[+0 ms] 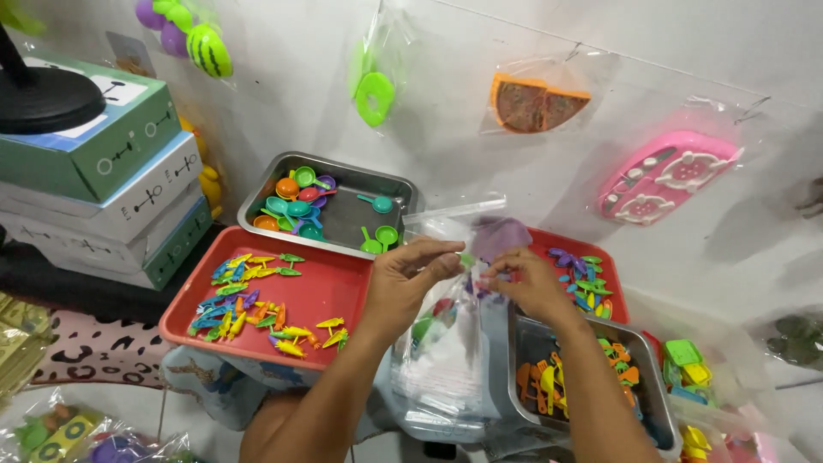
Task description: The person sorts colorful plastic toy cutlery from red and silver trays into clear plastic bags. They wipe a yellow toy with a purple cloth and place it into a bag, then continue sorting and bagging the remaining cutlery items.
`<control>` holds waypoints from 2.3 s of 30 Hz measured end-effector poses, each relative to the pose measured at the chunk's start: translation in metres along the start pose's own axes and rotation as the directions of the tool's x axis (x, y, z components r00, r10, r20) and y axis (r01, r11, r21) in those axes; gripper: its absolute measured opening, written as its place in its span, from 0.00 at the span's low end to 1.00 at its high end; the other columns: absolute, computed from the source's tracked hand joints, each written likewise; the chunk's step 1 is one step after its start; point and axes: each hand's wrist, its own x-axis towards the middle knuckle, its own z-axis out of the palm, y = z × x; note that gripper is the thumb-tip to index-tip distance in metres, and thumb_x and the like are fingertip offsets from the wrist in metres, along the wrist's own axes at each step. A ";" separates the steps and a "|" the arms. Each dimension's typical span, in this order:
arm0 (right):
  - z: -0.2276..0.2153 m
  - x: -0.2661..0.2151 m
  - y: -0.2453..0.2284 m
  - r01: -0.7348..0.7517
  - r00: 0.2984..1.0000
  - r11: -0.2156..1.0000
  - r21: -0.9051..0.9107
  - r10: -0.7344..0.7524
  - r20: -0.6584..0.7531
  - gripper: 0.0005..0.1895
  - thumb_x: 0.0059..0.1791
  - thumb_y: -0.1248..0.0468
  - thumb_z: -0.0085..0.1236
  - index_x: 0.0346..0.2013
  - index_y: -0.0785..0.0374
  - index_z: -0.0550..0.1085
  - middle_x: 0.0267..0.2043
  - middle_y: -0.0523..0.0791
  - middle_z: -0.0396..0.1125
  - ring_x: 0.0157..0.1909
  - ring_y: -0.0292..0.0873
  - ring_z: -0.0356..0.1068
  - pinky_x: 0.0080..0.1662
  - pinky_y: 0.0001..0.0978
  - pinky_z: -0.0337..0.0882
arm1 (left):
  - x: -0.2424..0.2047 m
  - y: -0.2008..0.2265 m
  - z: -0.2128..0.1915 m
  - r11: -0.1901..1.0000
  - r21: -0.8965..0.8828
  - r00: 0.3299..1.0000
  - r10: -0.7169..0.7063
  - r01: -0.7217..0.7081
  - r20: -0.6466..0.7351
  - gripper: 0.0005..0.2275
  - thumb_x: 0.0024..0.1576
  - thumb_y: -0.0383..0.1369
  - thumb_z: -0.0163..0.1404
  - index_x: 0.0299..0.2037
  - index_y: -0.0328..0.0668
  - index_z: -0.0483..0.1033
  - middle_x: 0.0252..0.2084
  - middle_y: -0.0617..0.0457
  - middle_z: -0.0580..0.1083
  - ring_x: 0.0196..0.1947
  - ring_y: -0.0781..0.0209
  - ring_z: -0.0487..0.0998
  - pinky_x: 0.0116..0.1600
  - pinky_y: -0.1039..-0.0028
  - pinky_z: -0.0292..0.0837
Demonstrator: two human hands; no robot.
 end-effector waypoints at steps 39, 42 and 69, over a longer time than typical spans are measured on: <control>-0.057 -0.020 -0.160 0.408 0.891 0.820 0.402 -0.262 -0.372 0.07 0.49 0.70 0.64 0.40 0.67 0.75 0.33 0.48 0.76 0.40 0.34 0.73 0.52 0.31 0.74 | -0.019 0.019 0.010 1.000 0.010 0.998 -0.030 0.030 0.056 0.11 0.49 0.25 0.67 0.42 0.34 0.86 0.34 0.48 0.79 0.36 0.65 0.80 0.43 0.76 0.82; -0.052 -0.016 -0.154 0.374 0.913 0.825 0.423 -0.248 -0.324 0.07 0.48 0.71 0.65 0.39 0.69 0.76 0.31 0.50 0.76 0.37 0.37 0.75 0.50 0.35 0.75 | -0.018 0.013 0.008 0.999 0.008 0.998 -0.033 0.033 0.046 0.12 0.49 0.25 0.67 0.42 0.33 0.86 0.34 0.46 0.79 0.35 0.63 0.81 0.42 0.75 0.82; -0.061 -0.019 -0.134 0.254 0.967 0.728 0.637 -0.183 -0.176 0.07 0.48 0.75 0.61 0.41 0.68 0.76 0.42 0.48 0.73 0.43 0.38 0.72 0.50 0.27 0.72 | -0.018 0.034 0.003 0.994 0.099 0.993 -0.066 0.056 0.098 0.10 0.53 0.24 0.60 0.45 0.30 0.84 0.36 0.51 0.78 0.31 0.68 0.77 0.37 0.82 0.74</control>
